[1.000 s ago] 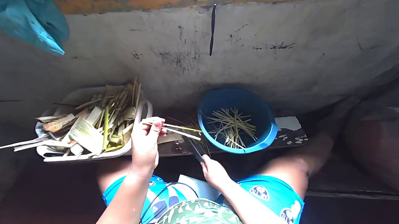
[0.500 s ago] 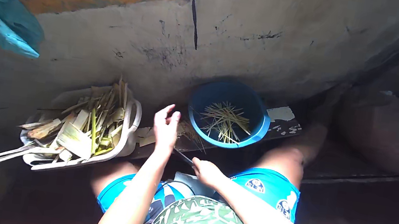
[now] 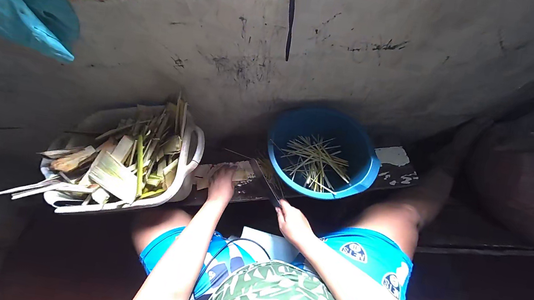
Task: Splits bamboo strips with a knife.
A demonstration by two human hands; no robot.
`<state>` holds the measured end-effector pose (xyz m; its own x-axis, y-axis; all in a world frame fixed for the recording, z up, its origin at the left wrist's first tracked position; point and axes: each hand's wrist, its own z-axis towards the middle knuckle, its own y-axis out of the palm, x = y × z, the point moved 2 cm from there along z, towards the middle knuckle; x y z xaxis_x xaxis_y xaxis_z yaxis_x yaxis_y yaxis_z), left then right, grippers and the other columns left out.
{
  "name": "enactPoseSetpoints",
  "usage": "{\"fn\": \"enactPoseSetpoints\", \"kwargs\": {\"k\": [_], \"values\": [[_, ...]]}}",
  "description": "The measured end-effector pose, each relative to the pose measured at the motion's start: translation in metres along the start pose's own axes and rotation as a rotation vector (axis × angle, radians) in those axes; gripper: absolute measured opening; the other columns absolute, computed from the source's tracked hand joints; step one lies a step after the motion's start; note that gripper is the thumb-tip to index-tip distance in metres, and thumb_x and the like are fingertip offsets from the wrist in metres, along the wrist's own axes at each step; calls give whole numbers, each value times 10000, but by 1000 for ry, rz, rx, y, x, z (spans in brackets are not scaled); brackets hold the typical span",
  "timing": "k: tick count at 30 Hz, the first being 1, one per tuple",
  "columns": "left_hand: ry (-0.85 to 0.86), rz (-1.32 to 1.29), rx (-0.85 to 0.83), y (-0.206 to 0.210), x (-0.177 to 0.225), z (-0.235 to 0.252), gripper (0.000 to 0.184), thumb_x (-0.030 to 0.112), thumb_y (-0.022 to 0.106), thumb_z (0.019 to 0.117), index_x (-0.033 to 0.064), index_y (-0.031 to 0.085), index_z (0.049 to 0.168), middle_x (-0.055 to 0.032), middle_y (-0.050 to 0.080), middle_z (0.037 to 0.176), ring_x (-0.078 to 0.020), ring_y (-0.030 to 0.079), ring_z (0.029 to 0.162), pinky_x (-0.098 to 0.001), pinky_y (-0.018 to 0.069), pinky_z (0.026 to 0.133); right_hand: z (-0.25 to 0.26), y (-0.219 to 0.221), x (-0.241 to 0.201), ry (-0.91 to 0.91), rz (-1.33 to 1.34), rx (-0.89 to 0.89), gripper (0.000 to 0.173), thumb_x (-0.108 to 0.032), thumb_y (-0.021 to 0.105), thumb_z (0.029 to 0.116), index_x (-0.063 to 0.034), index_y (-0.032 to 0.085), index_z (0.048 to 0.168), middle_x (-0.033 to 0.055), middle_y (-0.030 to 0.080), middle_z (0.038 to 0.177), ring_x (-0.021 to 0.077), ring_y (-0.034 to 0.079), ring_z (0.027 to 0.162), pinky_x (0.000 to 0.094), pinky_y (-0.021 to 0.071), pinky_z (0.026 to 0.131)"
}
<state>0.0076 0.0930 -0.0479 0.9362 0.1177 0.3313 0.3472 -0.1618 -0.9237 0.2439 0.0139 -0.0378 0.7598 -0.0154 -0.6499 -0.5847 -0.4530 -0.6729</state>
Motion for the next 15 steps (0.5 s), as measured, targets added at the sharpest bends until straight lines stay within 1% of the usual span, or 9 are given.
{"fn": "enactPoseSetpoints", "kwargs": {"k": [2, 4, 6, 8, 10, 11, 13, 15], "values": [[-57, 54, -19, 1, -3, -2, 523, 229, 688, 974, 175, 557, 1478, -185, 556, 1463, -392, 484, 1392, -577, 377, 1151, 1, 2, 0, -10, 6, 10, 367, -244, 383, 1100, -32, 555, 1346, 215, 688, 1097, 360, 682, 1059, 536, 524, 923], [-117, 62, -21, -4, -4, -7, 526, 274, 731, 943, 197, 594, 1445, -194, 570, 1438, -401, 493, 1376, -594, 375, 1139, 3, 3, 1, -43, 11, 19, 368, -240, 384, 1097, -25, 554, 1342, 215, 690, 1075, 360, 686, 1042, 529, 527, 913], [-138, 26, 3, -12, -1, -14, 491, 265, 757, 920, 176, 643, 1389, -202, 578, 1420, -399, 496, 1371, -600, 374, 1138, 2, 6, 1, -117, 11, 56, 360, -223, 393, 1089, -16, 562, 1331, 213, 695, 1065, 359, 692, 1029, 521, 533, 905], [-118, -53, 50, -24, 6, -25, 393, 205, 710, 951, 114, 673, 1331, -202, 605, 1385, -386, 529, 1343, -584, 392, 1132, -1, 7, -1, -228, 10, 148, 344, -189, 418, 1069, -9, 592, 1307, 207, 713, 1056, 357, 712, 996, 517, 553, 873], [-91, -173, 101, -38, 17, -36, 284, 129, 634, 989, 46, 690, 1254, -187, 653, 1308, -340, 593, 1277, -520, 441, 1119, -8, 6, -6, -326, 33, 261, 331, -145, 449, 1041, -4, 624, 1285, 190, 728, 1050, 344, 728, 954, 511, 575, 836], [-77, -243, 136, -44, 22, -41, 267, 133, 627, 997, 28, 691, 1234, -178, 673, 1272, -319, 620, 1241, -500, 461, 1103, -13, 5, -11, -373, 53, 330, 322, -127, 460, 1031, 1, 635, 1269, 180, 734, 1035, 330, 735, 921, 499, 586, 809], [-48, -381, 226, -53, 30, -53, 298, 182, 649, 1008, 0, 670, 1242, -187, 699, 1208, -305, 664, 1164, -494, 495, 1057, -22, 2, -20, -479, 92, 491, 297, -106, 477, 1022, 15, 660, 1222, 155, 743, 1007, 273, 741, 858, 434, 603, 766], [-13, -495, 314, -53, 34, -60, 324, 196, 676, 995, -9, 651, 1246, -181, 720, 1140, -278, 697, 1090, -473, 528, 1007, -30, -5, -28, -566, 126, 592, 271, -88, 494, 1010, 28, 677, 1173, 144, 743, 1032, 211, 737, 868, 348, 604, 798]]}}
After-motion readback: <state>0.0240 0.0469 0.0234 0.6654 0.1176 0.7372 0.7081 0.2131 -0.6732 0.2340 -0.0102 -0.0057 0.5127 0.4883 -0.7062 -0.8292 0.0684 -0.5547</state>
